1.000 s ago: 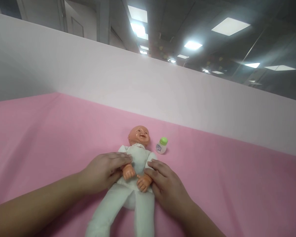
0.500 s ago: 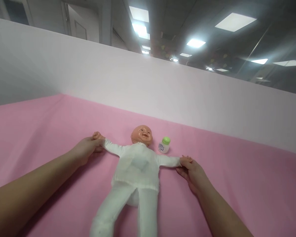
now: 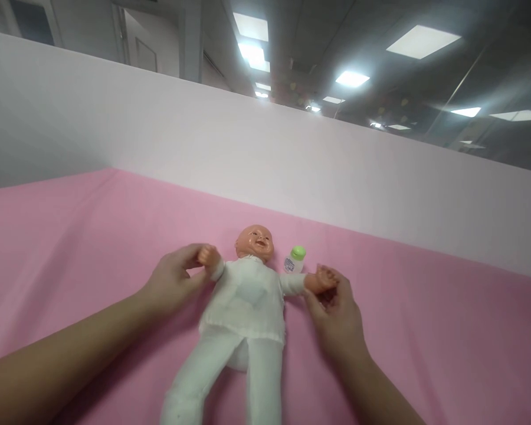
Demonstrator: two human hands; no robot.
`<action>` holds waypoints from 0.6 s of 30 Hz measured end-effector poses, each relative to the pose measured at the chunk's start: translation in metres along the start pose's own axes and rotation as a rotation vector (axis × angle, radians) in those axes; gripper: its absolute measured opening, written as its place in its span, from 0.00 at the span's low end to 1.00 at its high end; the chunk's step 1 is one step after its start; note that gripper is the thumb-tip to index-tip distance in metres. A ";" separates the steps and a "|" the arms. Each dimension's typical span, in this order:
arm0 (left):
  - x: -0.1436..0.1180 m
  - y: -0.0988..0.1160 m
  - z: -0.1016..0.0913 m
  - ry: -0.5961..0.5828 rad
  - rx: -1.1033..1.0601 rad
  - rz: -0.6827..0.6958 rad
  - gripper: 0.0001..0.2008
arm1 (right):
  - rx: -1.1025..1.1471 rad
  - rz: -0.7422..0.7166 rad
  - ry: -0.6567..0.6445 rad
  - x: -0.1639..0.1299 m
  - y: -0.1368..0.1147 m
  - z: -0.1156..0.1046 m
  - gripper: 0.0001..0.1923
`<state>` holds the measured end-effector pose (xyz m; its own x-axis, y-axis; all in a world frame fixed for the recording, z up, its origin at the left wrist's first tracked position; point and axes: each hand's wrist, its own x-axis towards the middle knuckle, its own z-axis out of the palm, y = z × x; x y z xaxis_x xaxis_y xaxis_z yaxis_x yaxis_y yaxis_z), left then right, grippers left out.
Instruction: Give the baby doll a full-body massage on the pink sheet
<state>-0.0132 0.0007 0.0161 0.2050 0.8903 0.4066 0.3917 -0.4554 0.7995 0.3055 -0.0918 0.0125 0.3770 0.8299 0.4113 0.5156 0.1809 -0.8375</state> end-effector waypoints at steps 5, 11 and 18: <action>-0.008 -0.002 0.010 -0.279 0.257 0.582 0.16 | -0.333 -0.583 -0.346 -0.017 -0.013 0.013 0.17; -0.008 -0.004 0.011 -0.343 0.387 0.686 0.20 | -0.495 -0.760 -0.463 -0.021 -0.013 0.021 0.21; -0.003 -0.004 0.004 -0.179 0.143 0.192 0.16 | -0.172 -0.264 -0.296 -0.006 0.002 0.011 0.20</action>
<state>-0.0118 0.0000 0.0099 0.4377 0.7786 0.4497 0.4501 -0.6227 0.6400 0.2957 -0.0908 0.0040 -0.0096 0.8870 0.4618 0.6948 0.3381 -0.6348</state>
